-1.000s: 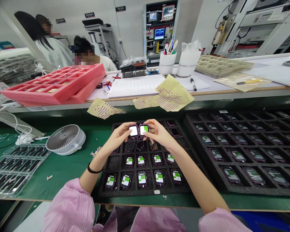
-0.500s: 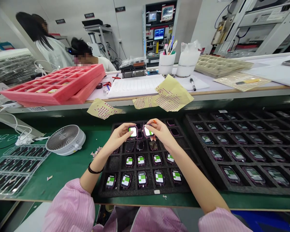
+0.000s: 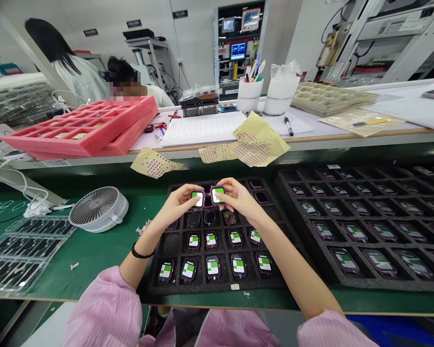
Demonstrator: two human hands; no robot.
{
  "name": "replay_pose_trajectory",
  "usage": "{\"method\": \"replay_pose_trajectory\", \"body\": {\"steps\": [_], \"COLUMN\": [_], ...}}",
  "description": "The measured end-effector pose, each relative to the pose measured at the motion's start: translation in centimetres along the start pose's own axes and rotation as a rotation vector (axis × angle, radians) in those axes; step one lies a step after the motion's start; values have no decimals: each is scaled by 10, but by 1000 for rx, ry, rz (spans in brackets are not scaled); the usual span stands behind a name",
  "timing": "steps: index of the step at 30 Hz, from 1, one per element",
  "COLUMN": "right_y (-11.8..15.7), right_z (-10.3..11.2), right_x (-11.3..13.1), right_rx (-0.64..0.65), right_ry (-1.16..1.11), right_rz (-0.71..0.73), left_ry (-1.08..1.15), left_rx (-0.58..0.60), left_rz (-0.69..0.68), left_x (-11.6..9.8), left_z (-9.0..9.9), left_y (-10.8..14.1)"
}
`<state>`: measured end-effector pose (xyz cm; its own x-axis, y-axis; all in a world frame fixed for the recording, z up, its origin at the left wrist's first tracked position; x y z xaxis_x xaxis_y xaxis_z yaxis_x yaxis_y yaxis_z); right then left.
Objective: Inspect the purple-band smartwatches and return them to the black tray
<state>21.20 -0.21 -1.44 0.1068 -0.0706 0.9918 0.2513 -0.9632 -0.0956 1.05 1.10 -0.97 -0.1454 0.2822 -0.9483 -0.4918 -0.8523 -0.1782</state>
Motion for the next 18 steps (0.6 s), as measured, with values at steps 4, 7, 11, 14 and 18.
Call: {"method": "replay_pose_trajectory", "body": {"steps": [4, 7, 11, 14, 18], "right_y": [0, 1, 1, 0, 0], "right_z": [-1, -1, -1, 0, 1], "right_x": [2, 4, 2, -1, -2], "right_rx": [-140, -198, -165, -88, 25], "right_ry": [-25, -38, -37, -22, 10], "right_rz": [-47, -78, -70, -46, -32], "left_ry": [-32, -45, -24, 21, 63], "left_rx": [71, 85, 44, -8, -82], "left_rz": [-20, -8, 2, 20, 63], "left_x": [2, 3, 3, 5, 7], "left_z": [-1, -2, -2, -2, 0], "left_y": [1, 1, 0, -2, -5]}}
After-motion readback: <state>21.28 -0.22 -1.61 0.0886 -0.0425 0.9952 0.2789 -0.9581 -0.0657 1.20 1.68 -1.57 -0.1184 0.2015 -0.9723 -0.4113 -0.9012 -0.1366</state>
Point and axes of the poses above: each hand's wrist, its own y-axis away from the middle knuckle, its own z-axis out of the back of the hand, x = y × z, the point moved 1 cm from there along -y, towards the middle knuckle, and after that the axes turned 3 degrees about x, right-handed, at the moved point
